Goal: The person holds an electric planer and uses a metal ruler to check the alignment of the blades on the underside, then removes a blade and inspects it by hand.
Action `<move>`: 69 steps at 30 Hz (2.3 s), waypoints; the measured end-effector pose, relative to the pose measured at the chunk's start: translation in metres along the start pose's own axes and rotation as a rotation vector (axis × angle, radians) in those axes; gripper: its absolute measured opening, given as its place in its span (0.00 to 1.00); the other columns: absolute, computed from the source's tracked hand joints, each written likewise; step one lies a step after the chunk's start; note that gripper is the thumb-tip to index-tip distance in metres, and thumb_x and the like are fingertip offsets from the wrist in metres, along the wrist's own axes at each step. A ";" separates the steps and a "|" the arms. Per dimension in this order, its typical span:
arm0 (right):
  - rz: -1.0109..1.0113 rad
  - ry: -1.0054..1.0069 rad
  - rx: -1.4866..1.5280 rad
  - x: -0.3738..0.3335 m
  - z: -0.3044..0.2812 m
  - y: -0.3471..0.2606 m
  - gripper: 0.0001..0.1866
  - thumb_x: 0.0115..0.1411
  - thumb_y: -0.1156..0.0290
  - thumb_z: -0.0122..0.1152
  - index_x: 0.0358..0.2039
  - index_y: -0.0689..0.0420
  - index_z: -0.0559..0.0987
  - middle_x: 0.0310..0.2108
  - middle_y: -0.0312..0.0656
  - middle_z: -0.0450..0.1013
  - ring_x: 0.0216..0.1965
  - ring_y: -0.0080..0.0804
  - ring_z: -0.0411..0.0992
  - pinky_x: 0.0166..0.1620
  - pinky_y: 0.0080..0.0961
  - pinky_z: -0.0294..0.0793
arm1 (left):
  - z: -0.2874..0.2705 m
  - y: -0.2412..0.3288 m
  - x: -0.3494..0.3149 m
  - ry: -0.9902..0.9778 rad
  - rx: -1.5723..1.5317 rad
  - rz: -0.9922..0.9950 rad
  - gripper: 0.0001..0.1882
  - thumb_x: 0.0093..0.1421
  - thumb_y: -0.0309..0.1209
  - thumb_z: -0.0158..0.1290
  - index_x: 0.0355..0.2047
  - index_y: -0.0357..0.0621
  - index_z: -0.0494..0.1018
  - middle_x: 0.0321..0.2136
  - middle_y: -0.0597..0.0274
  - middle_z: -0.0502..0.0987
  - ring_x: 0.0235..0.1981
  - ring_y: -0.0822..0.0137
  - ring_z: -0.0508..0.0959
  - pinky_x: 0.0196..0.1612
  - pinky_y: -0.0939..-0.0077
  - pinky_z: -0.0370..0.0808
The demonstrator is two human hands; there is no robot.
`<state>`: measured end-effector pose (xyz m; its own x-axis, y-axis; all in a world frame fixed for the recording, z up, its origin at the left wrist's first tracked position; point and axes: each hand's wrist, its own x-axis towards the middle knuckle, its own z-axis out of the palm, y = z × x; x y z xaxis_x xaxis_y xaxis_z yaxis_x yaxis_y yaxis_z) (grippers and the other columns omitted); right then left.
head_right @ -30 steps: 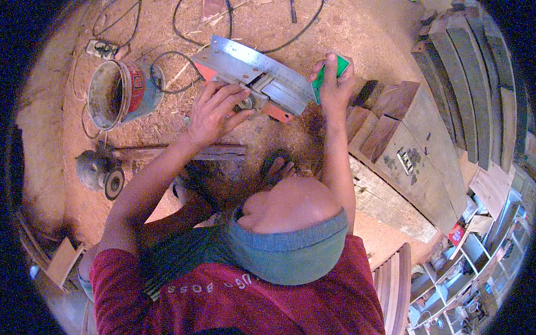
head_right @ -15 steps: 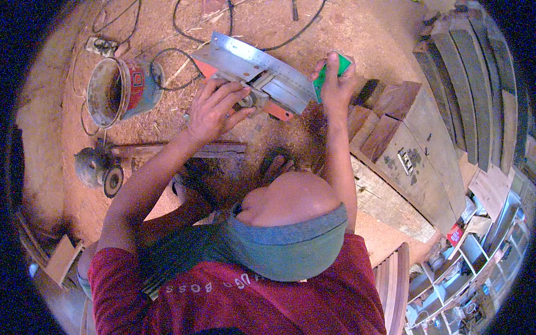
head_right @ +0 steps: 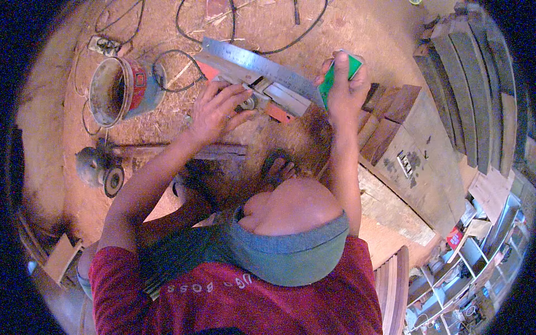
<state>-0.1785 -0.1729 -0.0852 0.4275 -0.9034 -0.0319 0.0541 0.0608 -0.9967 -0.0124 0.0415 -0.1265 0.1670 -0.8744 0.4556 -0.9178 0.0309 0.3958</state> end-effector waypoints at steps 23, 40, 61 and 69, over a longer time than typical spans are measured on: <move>0.017 -0.027 -0.003 -0.012 0.012 0.003 0.15 0.72 0.59 0.52 0.42 0.61 0.71 0.26 0.43 0.72 0.23 0.29 0.72 0.27 0.28 0.75 | -0.001 0.002 0.003 -0.008 -0.028 0.003 0.24 0.49 0.40 0.68 0.45 0.47 0.79 0.44 0.65 0.79 0.43 0.57 0.76 0.43 0.63 0.77; 0.023 -0.006 0.075 -0.019 0.010 0.015 0.13 0.72 0.60 0.52 0.41 0.58 0.70 0.24 0.41 0.73 0.21 0.28 0.72 0.25 0.26 0.74 | -0.001 0.002 0.003 -0.006 0.001 0.002 0.22 0.50 0.43 0.66 0.44 0.49 0.80 0.44 0.70 0.78 0.43 0.62 0.75 0.43 0.65 0.74; 0.023 -0.028 0.055 -0.022 0.008 0.015 0.16 0.72 0.58 0.53 0.42 0.61 0.70 0.25 0.44 0.72 0.22 0.30 0.72 0.27 0.29 0.75 | -0.002 0.002 0.003 -0.016 0.001 0.009 0.21 0.51 0.42 0.65 0.45 0.49 0.79 0.44 0.70 0.78 0.43 0.62 0.75 0.44 0.65 0.74; 0.016 -0.011 0.048 -0.022 0.010 0.014 0.13 0.72 0.61 0.52 0.41 0.59 0.69 0.23 0.41 0.73 0.20 0.27 0.72 0.24 0.26 0.74 | -0.001 0.002 0.002 -0.006 0.007 0.007 0.21 0.51 0.42 0.65 0.45 0.49 0.79 0.44 0.71 0.78 0.43 0.63 0.75 0.43 0.66 0.74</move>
<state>-0.1782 -0.1481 -0.0982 0.4382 -0.8976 -0.0472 0.0899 0.0960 -0.9913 -0.0134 0.0400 -0.1241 0.1581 -0.8771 0.4535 -0.9216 0.0338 0.3866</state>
